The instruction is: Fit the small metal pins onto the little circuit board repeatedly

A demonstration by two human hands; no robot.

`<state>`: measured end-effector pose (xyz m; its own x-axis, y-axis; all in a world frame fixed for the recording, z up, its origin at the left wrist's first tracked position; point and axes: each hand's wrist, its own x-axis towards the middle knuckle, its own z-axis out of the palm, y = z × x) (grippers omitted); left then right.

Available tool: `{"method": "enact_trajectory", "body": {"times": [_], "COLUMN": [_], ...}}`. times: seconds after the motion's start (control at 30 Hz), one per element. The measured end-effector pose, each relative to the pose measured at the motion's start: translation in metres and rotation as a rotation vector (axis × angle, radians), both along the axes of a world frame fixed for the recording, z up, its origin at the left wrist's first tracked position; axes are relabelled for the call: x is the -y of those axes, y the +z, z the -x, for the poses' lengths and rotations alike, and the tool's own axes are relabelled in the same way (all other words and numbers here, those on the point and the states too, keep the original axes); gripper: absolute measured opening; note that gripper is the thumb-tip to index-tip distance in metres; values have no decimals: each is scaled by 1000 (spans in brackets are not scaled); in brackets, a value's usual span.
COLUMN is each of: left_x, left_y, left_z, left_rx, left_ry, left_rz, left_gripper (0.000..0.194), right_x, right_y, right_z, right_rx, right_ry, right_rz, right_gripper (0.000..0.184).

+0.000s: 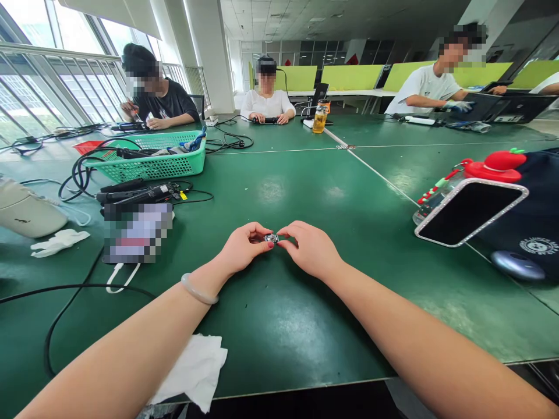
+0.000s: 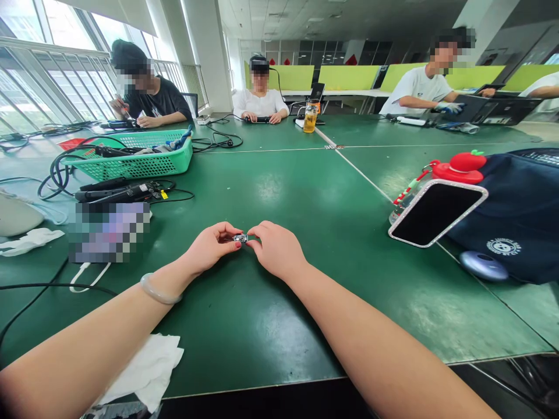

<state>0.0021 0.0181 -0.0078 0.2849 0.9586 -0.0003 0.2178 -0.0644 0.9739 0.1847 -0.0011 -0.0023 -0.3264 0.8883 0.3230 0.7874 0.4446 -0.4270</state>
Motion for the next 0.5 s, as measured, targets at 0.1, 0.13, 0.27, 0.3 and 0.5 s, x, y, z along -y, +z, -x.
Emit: {"method": "enact_trajectory", "body": {"times": [0.1, 0.13, 0.27, 0.3, 0.5], "left_x": [1, 2, 4, 5, -4], "left_y": [0, 0, -2, -2, 6], "left_z": [0, 0, -3, -4, 9], "left_rx": [112, 164, 321, 332, -45], "left_ry": [-11, -16, -16, 0, 149], "left_rz": [65, 93, 219, 240, 57], "left_gripper": [31, 33, 36, 35, 30], "right_x": [2, 3, 3, 3, 0], "right_y": [0, 0, -1, -1, -1], "right_z": [4, 6, 16, 17, 13], "right_rx": [-4, -2, 60, 76, 40], "right_ry": [-13, -23, -59, -58, -74], "right_rz": [-26, -45, -109, -112, -54], "right_gripper": [18, 19, 18, 19, 20]}}
